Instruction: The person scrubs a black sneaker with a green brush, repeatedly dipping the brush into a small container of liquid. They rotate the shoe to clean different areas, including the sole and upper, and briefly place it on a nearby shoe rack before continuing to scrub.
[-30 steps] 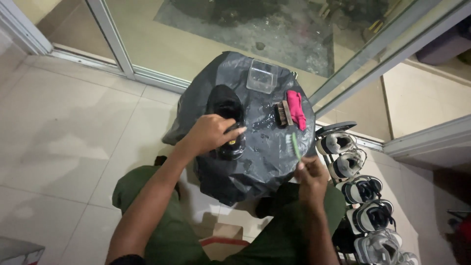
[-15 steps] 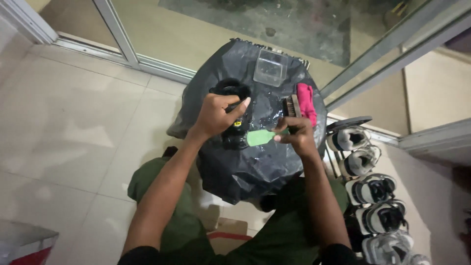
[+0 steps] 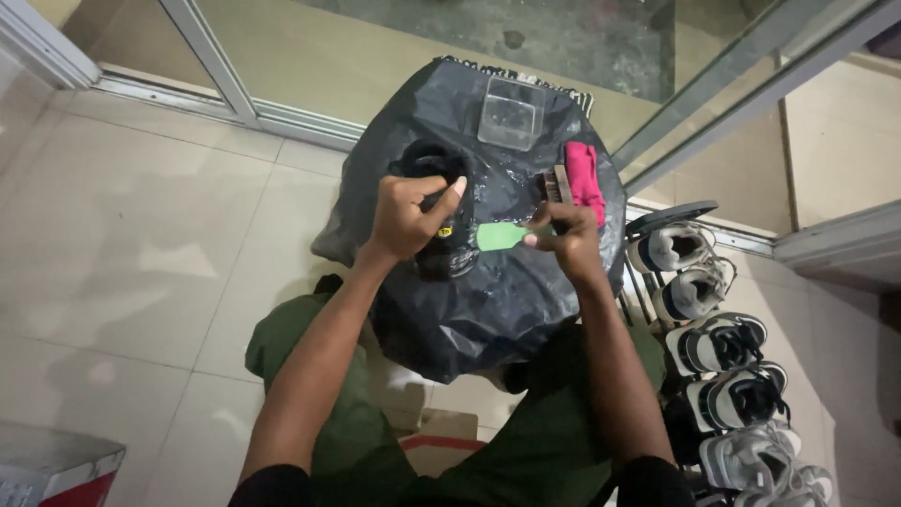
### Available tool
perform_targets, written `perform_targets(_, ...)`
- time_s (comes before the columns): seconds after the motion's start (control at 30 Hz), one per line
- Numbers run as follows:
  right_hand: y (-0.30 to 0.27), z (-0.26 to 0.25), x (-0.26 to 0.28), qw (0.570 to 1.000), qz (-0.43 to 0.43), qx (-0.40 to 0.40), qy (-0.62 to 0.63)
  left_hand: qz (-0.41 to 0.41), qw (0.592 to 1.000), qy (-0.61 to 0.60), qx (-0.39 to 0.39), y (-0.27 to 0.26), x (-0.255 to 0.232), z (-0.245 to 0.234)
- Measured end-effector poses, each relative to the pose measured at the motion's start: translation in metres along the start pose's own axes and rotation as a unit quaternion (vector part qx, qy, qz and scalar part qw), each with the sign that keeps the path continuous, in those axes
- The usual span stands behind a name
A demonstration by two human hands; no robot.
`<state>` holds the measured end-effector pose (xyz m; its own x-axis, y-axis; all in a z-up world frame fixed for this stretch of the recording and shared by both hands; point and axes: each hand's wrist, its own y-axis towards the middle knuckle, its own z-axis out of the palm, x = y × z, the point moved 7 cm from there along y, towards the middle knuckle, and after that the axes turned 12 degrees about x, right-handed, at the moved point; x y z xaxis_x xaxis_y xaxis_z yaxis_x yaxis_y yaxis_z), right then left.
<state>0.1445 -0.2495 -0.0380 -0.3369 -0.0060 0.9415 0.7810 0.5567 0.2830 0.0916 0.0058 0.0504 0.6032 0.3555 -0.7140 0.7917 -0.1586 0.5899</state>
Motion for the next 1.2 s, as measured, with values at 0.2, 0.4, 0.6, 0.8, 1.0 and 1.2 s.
perform_targets(0.2,-0.005,0.063,0.053,0.995,-0.035,0.096,-0.003,0.014,1.000,-0.010,-0.007,0.000,-0.007,-0.006)
perform_targets(0.4,-0.005,0.017,0.018,0.999,-0.026,0.032,-0.035,-0.015,0.999,-0.034,-0.013,-0.002,0.003,-0.010)
perform_targets(0.6,-0.001,0.060,0.046,0.992,-0.091,0.084,0.016,-0.005,0.999,-0.053,-0.009,-0.004,-0.007,-0.007)
perform_targets(0.8,-0.001,0.023,0.021,0.993,-0.101,0.058,-0.021,-0.003,0.999,-0.040,-0.019,-0.004,-0.005,-0.011)
perform_targets(1.0,-0.011,0.066,0.057,0.988,-0.125,0.076,-0.049,-0.004,0.999,-0.044,-0.012,-0.005,-0.005,-0.007)
perform_targets(1.2,-0.010,0.016,0.015,0.996,-0.085,0.004,-0.006,-0.003,0.998,-0.058,-0.027,-0.005,-0.005,-0.006)
